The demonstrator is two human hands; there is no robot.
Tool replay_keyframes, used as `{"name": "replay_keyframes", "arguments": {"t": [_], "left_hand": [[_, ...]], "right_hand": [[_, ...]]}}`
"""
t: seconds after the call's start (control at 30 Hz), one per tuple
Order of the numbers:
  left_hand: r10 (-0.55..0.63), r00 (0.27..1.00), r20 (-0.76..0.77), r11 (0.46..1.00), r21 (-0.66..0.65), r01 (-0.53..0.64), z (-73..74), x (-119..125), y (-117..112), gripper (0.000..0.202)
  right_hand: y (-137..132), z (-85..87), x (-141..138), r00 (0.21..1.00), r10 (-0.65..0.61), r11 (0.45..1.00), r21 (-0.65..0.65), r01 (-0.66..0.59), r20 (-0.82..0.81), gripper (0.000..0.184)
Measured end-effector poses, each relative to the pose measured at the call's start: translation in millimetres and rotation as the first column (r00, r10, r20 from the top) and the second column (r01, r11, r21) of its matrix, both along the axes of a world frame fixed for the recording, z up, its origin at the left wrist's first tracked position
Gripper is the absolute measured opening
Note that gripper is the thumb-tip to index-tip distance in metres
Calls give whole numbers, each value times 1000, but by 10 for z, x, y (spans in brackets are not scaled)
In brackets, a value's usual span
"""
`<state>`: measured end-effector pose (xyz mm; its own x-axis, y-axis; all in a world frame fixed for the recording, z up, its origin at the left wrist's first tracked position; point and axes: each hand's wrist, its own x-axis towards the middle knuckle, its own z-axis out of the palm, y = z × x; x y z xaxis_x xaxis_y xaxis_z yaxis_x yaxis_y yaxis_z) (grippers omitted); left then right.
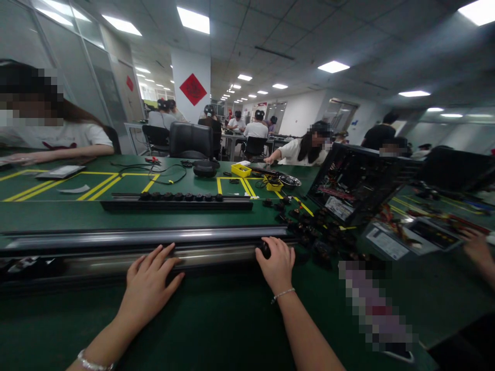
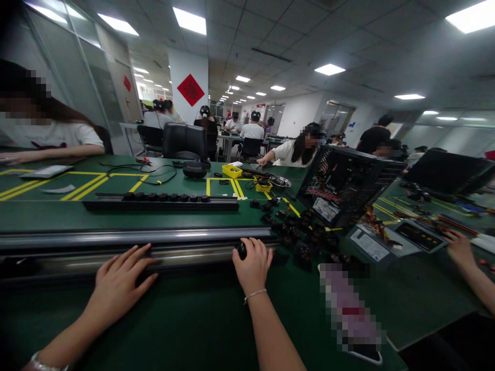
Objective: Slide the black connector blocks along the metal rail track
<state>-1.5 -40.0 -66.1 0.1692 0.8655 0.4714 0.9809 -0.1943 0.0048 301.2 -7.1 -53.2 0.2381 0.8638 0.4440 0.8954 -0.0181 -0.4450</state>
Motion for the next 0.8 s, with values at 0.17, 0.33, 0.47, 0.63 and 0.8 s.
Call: {"name": "replay_keyframes", "arguments": {"t": [0.17, 0.33, 0.47, 0.63, 0.8], "left_hand": [[-15, 1000, 6, 999, 35, 15, -31, 7, -5, 30], [-30, 999, 19, 998, 60, 29, -63, 8, -14, 28], [-27, 999, 17, 998, 64, 26, -53, 24, -29, 27], [-25, 1000, 14, 998, 54, 24, -29, 51, -52, 26], [-27, 999, 27, 997, 74, 25, -16, 61, -60, 25]], "right_hand": [[20, -7, 11, 999, -42, 999, -20, 42, -7, 29], [-3, 16, 38, 999, -50, 998, -49, 50, -6, 28], [0, 27, 96, 998, -62, 996, -71, 61, -20, 30], [20, -2, 183, 994, -104, 991, -85, 102, -22, 35], [12, -30, 201, 994, -104, 992, -74, 102, -18, 35]]}}
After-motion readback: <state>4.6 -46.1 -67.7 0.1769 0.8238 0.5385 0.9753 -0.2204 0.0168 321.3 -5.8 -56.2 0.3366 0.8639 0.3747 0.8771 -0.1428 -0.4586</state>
